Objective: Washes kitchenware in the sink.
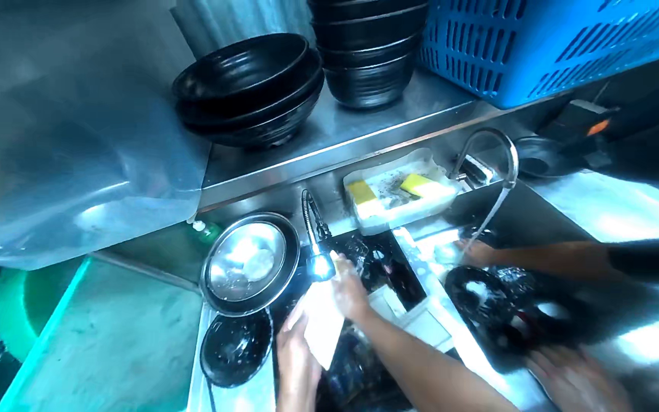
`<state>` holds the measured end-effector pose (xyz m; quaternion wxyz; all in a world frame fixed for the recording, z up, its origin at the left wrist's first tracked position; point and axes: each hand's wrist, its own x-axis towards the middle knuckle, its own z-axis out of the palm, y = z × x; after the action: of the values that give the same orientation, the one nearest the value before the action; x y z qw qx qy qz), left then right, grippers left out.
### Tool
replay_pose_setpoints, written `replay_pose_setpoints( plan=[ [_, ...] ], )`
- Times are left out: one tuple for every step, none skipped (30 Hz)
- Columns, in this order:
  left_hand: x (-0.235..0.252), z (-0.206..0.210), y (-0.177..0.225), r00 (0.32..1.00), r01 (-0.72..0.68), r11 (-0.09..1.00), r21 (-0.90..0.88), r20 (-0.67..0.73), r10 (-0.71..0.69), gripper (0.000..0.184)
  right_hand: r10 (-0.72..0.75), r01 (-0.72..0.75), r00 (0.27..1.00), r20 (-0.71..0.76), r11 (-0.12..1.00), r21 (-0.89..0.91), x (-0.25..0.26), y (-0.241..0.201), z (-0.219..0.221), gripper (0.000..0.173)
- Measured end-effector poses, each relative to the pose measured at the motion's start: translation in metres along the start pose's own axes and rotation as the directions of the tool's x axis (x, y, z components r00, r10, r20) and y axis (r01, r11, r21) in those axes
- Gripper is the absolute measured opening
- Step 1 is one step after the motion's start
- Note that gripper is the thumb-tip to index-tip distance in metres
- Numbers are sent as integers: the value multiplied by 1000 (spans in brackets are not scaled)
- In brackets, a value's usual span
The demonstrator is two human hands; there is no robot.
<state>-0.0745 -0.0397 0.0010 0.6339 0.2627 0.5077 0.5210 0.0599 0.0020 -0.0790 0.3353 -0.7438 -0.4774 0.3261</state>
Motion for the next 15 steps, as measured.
replay_pose_setpoints(
  plan=[
    [-4, -3, -1, 1000, 14, 1000, -11, 15, -14, 33, 34, -34, 999, -1, 998, -48, 7, 2, -2, 57],
    [-3, -7, -3, 999, 22, 999, -31, 24, -21, 34, 26, -23, 999, 30, 996, -85, 2, -5, -3, 58],
    [1, -9, -5, 1000, 20, 998, -55, 22, -19, 34, -13, 21, 997, 80, 995, -94, -12, -18, -5, 58],
    [7, -10, -8, 1000, 19, 997, -80, 16, -18, 34, -64, 78, 987, 150, 993, -89, -28, -29, -7, 55],
    [11, -10, -10, 1000, 16, 996, -92, 11, -15, 33, -99, 118, 973, 206, 990, -81, -38, -34, -7, 54],
    [13, -10, -10, 1000, 9, 997, -79, 6, -8, 33, -103, 118, 974, 203, 991, -63, -38, -31, -5, 52],
    [12, -10, -8, 1000, 4, 999, -48, 9, -4, 33, -66, 73, 989, 132, 996, -44, -28, -21, -1, 50],
    [8, -9, -7, 1000, 8, 1000, -11, 15, -8, 33, -3, 4, 1000, 30, 1000, -19, -11, -9, 1, 51],
    [4, -7, -7, 1000, 14, 1000, 18, 26, -15, 33, 73, -74, 997, -24, 997, -18, 6, 0, 0, 57],
    [2, -5, -9, 999, 29, 999, 31, 45, -31, 34, 114, -115, 992, -48, 993, -18, 17, 5, -2, 60],
    [5, -2, -12, 997, 47, 999, 24, 64, -48, 34, 121, -122, 991, -58, 993, -9, 21, 2, -3, 61],
    [12, 2, -16, 995, 62, 998, 9, 82, -63, 35, 99, -99, 994, -44, 995, 4, 19, -7, -4, 60],
    [22, 6, -21, 991, 75, 997, -13, 109, -73, 35, 59, -58, 998, -26, 998, 19, 11, -16, -2, 59],
    [33, 9, -26, 986, 80, 996, -29, 149, -75, 36, 27, -27, 1000, 6, 999, 36, 0, -27, 0, 56],
    [45, 9, -32, 981, 69, 997, -32, 184, -62, 36, 24, -28, 998, 66, 998, 60, -15, -42, -6, 52]
  ],
)
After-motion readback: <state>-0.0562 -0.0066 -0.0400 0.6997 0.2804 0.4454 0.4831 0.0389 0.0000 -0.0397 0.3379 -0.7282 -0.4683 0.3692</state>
